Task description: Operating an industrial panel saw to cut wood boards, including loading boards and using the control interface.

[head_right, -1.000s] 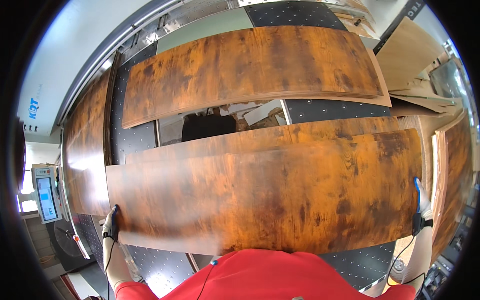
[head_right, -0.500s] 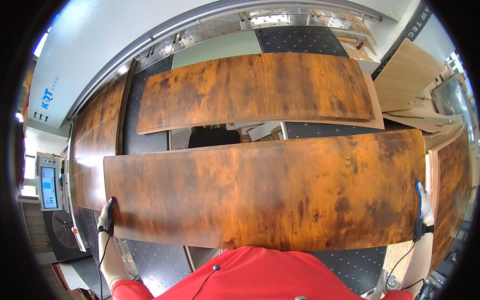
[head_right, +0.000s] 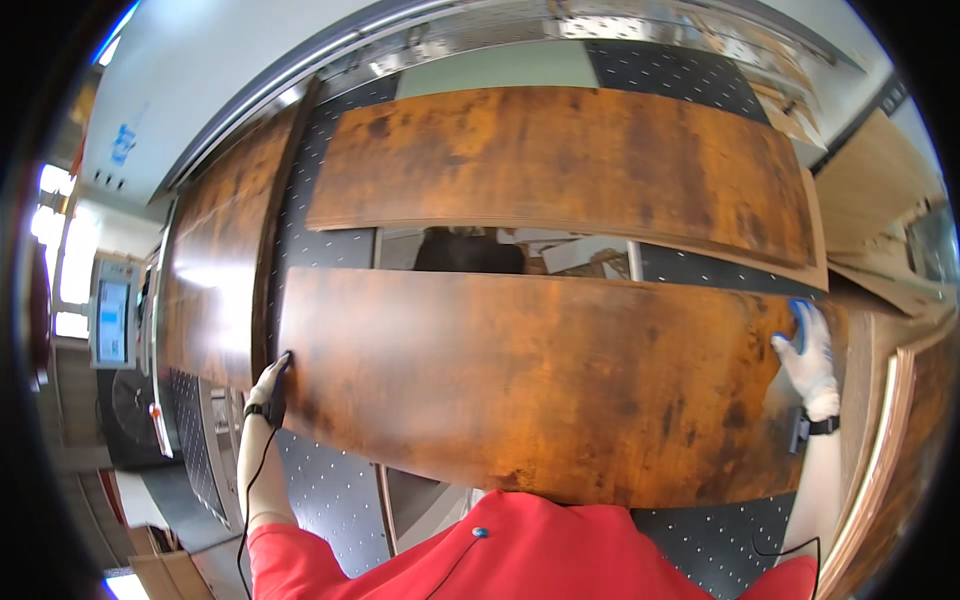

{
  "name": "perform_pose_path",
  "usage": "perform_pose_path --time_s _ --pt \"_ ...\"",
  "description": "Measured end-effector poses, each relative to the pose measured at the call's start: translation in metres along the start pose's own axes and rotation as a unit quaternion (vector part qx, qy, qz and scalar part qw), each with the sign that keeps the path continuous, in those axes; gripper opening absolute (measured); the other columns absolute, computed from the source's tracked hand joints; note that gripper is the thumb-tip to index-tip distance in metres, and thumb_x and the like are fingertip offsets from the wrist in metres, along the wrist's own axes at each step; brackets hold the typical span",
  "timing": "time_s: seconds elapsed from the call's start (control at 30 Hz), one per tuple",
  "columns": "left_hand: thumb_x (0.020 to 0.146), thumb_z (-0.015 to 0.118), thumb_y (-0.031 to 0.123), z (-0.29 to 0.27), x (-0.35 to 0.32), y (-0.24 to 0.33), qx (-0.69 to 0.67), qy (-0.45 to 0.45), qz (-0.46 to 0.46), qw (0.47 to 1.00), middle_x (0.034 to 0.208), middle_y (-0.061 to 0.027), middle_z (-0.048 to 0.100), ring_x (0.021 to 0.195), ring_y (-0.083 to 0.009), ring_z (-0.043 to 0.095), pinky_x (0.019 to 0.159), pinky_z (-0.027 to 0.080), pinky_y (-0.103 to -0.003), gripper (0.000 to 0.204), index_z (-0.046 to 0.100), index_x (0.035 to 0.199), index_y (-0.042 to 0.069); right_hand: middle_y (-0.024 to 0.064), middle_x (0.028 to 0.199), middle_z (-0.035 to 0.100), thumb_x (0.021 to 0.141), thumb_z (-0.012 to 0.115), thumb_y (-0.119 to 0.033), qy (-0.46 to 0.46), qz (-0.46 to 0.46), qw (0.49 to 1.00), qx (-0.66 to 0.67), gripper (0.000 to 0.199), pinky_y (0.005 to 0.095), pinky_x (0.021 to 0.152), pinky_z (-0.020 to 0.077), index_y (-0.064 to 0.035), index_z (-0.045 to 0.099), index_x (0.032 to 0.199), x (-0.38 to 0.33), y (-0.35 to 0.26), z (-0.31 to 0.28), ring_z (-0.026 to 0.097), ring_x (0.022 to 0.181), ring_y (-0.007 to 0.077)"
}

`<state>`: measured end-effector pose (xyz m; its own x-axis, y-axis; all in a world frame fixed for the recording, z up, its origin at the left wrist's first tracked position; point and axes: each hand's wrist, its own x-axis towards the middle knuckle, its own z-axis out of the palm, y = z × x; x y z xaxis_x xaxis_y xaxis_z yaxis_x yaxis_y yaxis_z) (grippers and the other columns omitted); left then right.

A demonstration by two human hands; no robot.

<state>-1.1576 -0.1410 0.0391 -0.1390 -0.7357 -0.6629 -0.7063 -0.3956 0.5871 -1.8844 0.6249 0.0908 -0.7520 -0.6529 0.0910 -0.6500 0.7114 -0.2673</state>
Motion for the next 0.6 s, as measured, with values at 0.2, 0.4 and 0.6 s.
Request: perform_pose_path --time_s 0.2,0.4,0.6 --pt "0.092 0.074 0.042 0.035 -0.040 0.015 -0.163 -0.061 -0.015 0.985 0.116 -0.0031 0.070 0.101 -0.0164 0.064 0.091 0.049 -0.030 0.049 0.068 0.122 0.004 0.0230 0.117 0.068 0.095 0.061 -0.043 -0.267 -0.029 0.960 0.081 0.046 0.0434 0.104 0.0453 -0.0022 0.068 0.116 0.114 -0.202 0.050 0.061 0.115 0.0417" --pt "0.092 0.072 0.046 0.007 -0.039 0.010 -0.046 -0.097 -0.018 0.994 0.107 -0.0022 0.071 0.093 -0.0144 0.065 0.086 0.051 -0.029 0.050 0.068 0.120 0.005 0.0313 0.127 0.062 0.098 0.031 -0.070 -0.385 0.005 0.922 -0.051 0.087 0.0434 0.107 0.0419 0.0062 0.067 0.119 0.156 -0.259 0.095 0.056 0.125 0.0432" --pt "0.092 0.072 0.043 0.018 -0.035 0.017 -0.072 -0.085 0.035 0.993 0.095 -0.0030 0.071 0.082 -0.0150 0.063 0.077 0.051 -0.029 0.039 0.071 0.110 0.008 0.0294 0.134 0.058 0.095 0.031 -0.075 -0.348 0.036 0.934 -0.068 0.091 0.0423 0.110 0.0391 0.0043 0.065 0.125 0.146 -0.270 0.085 0.053 0.130 0.0428"
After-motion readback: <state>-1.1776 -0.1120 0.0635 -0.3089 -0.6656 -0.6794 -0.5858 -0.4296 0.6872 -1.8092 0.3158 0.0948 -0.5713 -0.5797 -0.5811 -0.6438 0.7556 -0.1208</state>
